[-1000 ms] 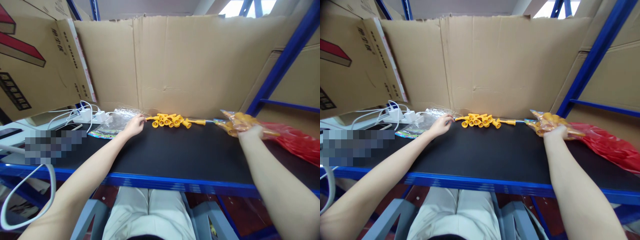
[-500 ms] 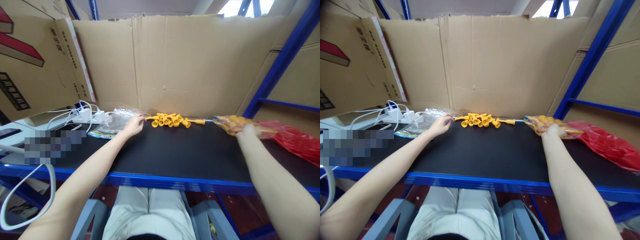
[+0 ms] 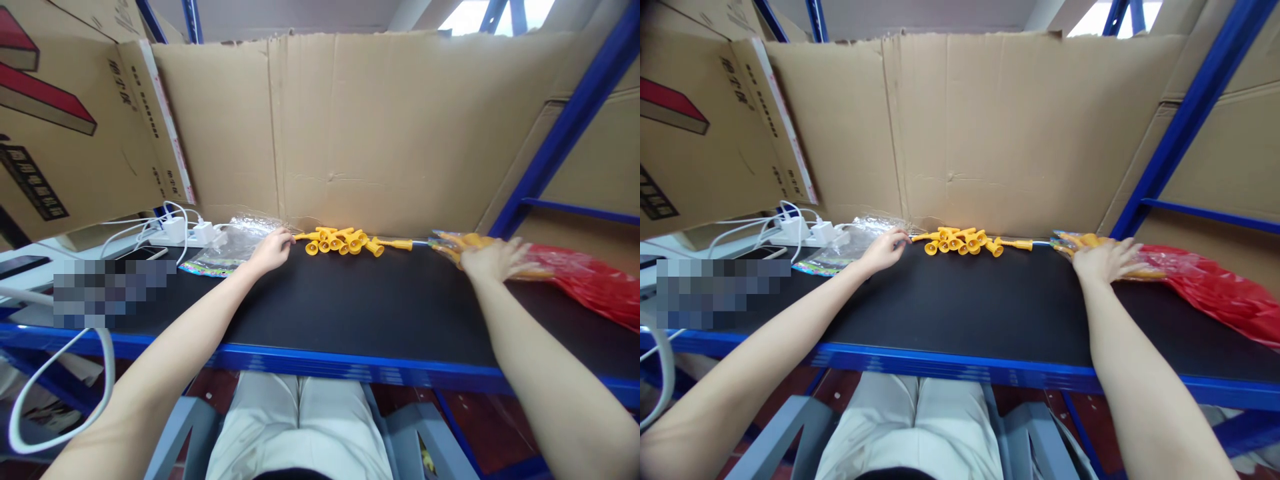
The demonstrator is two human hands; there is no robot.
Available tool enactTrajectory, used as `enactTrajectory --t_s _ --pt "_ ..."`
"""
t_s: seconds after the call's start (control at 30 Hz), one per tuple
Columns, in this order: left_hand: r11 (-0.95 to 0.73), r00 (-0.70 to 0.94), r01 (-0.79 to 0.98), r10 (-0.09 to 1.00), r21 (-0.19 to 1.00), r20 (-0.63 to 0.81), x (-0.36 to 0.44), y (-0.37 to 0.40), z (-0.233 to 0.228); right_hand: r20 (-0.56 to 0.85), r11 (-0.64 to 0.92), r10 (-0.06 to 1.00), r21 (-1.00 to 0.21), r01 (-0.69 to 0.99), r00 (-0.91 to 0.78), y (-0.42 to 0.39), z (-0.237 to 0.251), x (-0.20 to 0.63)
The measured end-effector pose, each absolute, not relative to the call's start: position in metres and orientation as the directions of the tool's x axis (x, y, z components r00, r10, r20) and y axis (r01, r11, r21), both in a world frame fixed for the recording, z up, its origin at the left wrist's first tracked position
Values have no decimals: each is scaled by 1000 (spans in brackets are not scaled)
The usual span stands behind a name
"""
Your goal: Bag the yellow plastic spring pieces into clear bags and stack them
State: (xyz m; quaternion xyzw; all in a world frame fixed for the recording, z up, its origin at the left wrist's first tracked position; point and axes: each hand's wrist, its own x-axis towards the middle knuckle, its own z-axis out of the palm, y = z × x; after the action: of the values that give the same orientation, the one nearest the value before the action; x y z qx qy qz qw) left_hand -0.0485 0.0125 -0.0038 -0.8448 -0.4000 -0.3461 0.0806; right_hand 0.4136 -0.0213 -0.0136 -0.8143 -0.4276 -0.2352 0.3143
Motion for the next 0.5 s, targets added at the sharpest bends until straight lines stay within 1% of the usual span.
enactTrajectory --t_s 0.07,0.1,0.13,0.2,0.27,0.5 --pt "-671 445 727 620 143 647 -48 12 -4 543 -501 577 -354 790 610 -18 -18 413" --pt "-673 446 726 620 145 646 -48 12 -4 501 -514 609 -341 787 615 -18 -19 413" --pt "-673 446 725 621 147 645 -48 12 -4 481 -509 649 -300 807 589 -17 -20 414" --pt "-673 446 724 622 149 644 -48 12 -3 479 -512 678 -237 825 558 -18 -20 416" --pt "-672 446 725 625 150 641 -48 11 -3 468 -532 683 -208 821 561 -19 -20 418" --pt "-640 449 759 650 122 613 -47 9 -1 397 -588 690 -179 789 605 -18 -17 423"
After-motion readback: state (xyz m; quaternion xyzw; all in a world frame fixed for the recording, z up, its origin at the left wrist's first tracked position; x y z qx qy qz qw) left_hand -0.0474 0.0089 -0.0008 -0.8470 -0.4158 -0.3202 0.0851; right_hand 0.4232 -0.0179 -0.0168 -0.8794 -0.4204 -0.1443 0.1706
